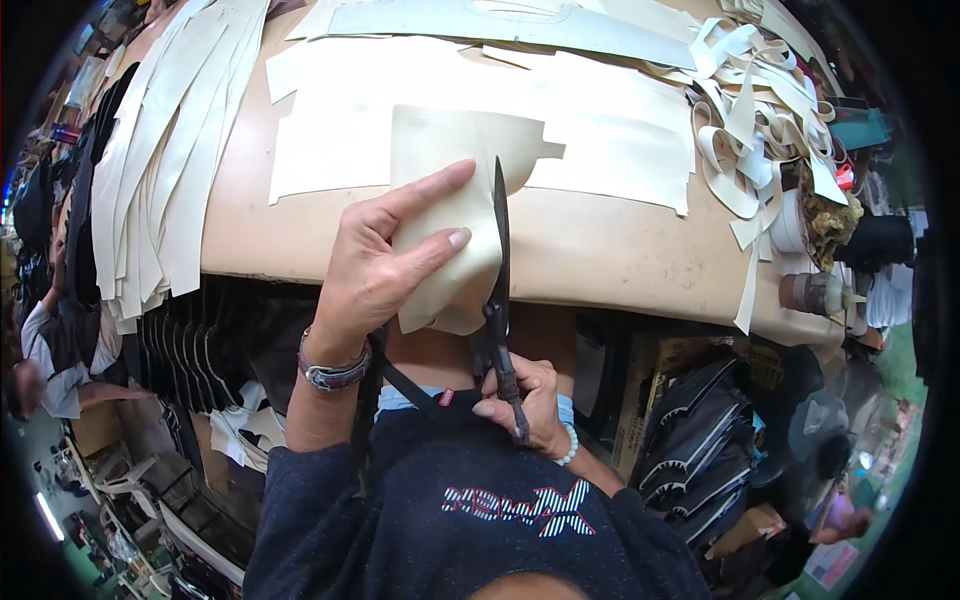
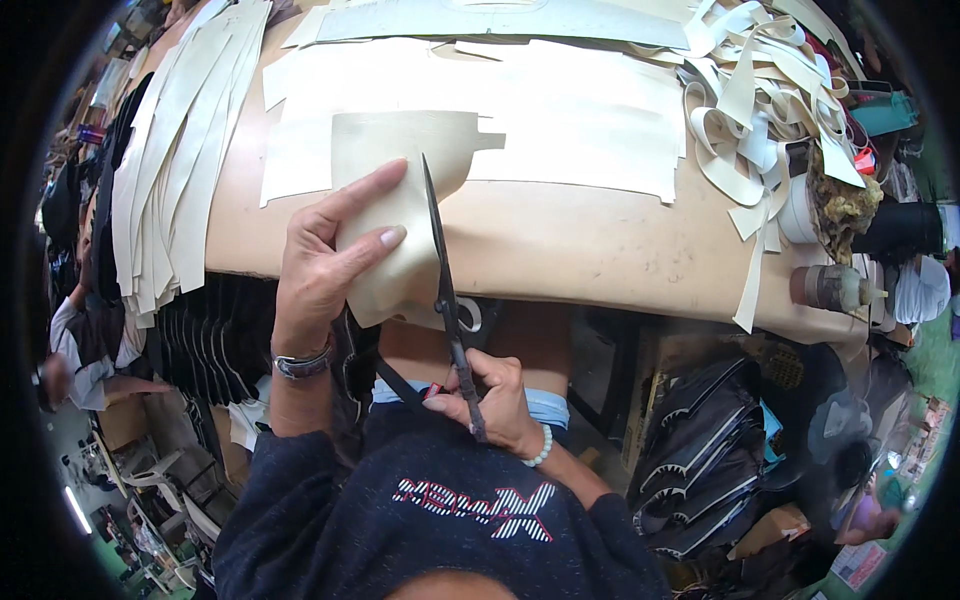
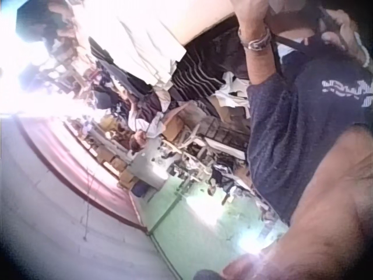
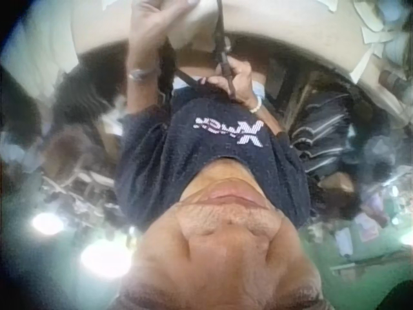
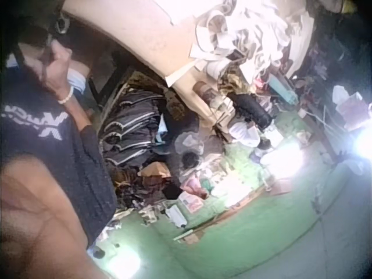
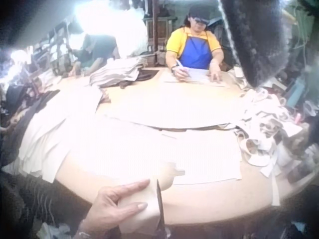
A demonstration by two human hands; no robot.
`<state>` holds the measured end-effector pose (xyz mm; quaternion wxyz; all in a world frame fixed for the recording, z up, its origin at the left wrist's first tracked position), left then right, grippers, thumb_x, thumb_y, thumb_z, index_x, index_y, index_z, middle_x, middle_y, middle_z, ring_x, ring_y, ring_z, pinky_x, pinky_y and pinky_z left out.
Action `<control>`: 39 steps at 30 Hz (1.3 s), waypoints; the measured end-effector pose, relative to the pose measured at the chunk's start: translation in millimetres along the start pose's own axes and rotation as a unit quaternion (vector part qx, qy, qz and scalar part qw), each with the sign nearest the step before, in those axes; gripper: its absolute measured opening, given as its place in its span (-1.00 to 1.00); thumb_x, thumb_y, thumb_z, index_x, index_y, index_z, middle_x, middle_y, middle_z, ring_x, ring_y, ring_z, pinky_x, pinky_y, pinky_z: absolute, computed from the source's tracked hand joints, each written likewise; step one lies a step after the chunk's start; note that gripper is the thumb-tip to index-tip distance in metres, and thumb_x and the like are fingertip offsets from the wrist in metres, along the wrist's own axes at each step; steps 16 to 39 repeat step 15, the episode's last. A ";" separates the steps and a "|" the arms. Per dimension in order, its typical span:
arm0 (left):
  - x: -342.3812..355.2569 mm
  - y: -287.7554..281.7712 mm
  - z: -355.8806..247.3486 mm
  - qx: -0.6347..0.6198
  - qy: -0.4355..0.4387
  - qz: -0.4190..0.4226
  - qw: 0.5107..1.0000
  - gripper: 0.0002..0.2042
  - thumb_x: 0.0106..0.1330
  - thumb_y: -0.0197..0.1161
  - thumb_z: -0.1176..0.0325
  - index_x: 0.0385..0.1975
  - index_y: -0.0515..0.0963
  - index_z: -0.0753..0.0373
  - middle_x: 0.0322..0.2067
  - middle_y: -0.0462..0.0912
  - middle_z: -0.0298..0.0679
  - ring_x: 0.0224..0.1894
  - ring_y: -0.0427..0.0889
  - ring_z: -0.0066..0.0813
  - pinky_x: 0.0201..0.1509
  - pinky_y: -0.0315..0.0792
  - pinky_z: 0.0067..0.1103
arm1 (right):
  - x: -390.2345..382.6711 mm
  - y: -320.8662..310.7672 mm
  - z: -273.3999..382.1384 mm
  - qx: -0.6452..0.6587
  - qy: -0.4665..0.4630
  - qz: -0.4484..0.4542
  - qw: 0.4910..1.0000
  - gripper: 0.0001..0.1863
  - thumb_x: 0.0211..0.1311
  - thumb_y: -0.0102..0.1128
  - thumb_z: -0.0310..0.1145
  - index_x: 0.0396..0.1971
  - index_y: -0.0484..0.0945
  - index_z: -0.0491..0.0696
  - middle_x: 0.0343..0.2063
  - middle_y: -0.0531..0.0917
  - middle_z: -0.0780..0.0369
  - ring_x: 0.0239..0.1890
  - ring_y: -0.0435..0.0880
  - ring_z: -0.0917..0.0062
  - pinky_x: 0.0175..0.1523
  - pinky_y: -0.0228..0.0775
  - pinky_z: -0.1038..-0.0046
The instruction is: The person uses shears to cut curved and straight edges on light-colored leather sheets, handling the pieces one at a time and moving scraps aside on a large work table.
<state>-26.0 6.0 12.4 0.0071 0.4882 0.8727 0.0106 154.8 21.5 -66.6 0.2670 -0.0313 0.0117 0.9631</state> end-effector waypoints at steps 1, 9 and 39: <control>-0.7 0.6 0.1 0.005 -0.005 0.005 1.000 -0.58 0.05 0.15 0.59 -0.01 0.39 0.35 -0.14 0.52 -0.17 -0.15 0.45 -0.62 -0.05 0.33 -0.69 | 0.3 -0.6 -0.6 -0.007 0.003 -0.003 1.000 -0.64 -0.25 0.41 -0.23 -0.71 0.39 -0.13 -0.84 0.37 0.33 -0.76 0.34 0.71 -0.61 0.16 0.64; -6.9 10.5 10.0 0.017 -0.010 0.023 1.000 -0.57 0.04 0.15 0.59 0.00 0.37 0.35 -0.15 0.52 -0.16 -0.15 0.45 -0.61 -0.02 0.30 -0.68 | 5.7 -3.6 -5.2 -0.017 0.033 -0.031 0.999 -0.57 -0.30 0.44 -0.15 -0.69 0.39 -0.14 -0.81 0.40 0.32 -0.73 0.36 0.69 -0.58 0.20 0.63; -12.5 14.8 13.5 0.007 -0.009 0.029 1.000 -0.57 0.05 0.15 0.59 0.00 0.37 0.35 -0.16 0.52 -0.16 -0.15 0.45 -0.59 -0.02 0.30 -0.67 | 5.1 -3.8 -7.7 -0.002 0.058 -0.043 0.997 -0.52 -0.32 0.44 -0.08 -0.67 0.40 -0.15 -0.77 0.42 0.29 -0.71 0.37 0.68 -0.57 0.21 0.62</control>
Point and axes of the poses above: each hand's wrist, its own x-axis towards the middle knuckle, its own y-axis out of the palm, z = x × y, the point moved 5 cm from there along x, towards the middle knuckle
